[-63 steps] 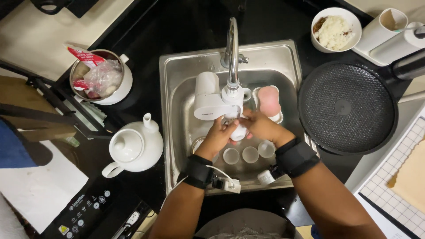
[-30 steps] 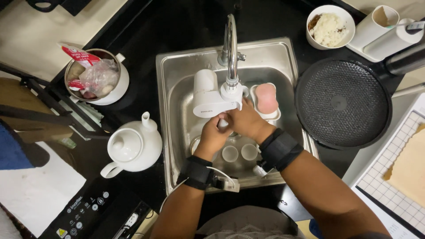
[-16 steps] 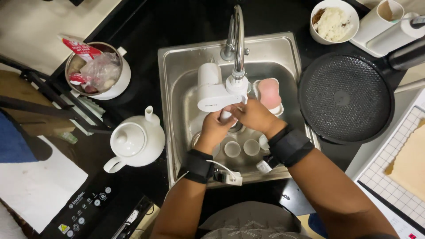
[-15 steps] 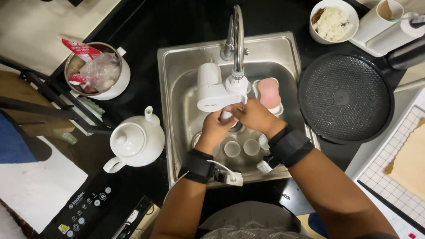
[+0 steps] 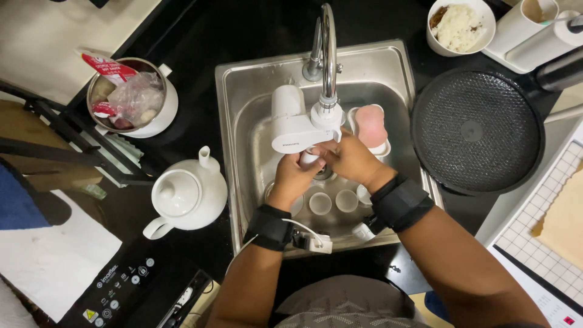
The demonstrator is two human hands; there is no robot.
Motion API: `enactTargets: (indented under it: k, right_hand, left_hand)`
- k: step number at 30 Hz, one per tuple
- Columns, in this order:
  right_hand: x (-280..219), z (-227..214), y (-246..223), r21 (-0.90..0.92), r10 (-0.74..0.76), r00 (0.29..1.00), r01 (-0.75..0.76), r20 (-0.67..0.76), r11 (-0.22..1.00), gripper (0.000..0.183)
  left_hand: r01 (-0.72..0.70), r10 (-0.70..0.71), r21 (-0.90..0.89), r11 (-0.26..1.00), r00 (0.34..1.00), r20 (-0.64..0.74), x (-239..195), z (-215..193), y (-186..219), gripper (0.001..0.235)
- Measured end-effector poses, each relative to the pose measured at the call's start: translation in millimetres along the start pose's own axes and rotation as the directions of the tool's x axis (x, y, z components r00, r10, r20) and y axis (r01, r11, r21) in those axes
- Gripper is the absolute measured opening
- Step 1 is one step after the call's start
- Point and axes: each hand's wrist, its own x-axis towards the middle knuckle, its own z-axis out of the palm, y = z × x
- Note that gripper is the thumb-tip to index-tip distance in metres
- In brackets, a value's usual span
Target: Washing and rinsing small white ceramic cups and a teapot in a kitchen sink.
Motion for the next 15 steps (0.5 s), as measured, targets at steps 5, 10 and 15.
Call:
enactTargets:
  k: [5,10,15]
  right_hand:
    - [-0.3,-6.2,-6.5,0.157,-0.015,0.993,0.033,-0.114,0.987,0.024]
    - [-5.9,-3.8,26.5,0.526,0.165,0.986,-0.152,0.023,0.837,0.027]
    - [-8.2,-1.7,22.6,0.354,0.474,0.842,-0.539,0.259,0.764,0.026]
  left_hand:
    - [-0.081,0.085,-0.06,0.995,0.995,0.057,-4.9,-0.2,7.1,0.044]
    - [0.055,-0.049,-0.1,0.993,0.997,0.059,-5.0,-0.9,1.1,0.041]
    - [0.224,-0.195,-0.314,0.923,0.973,0.121,-3.5,-5.4,6.4,0.046]
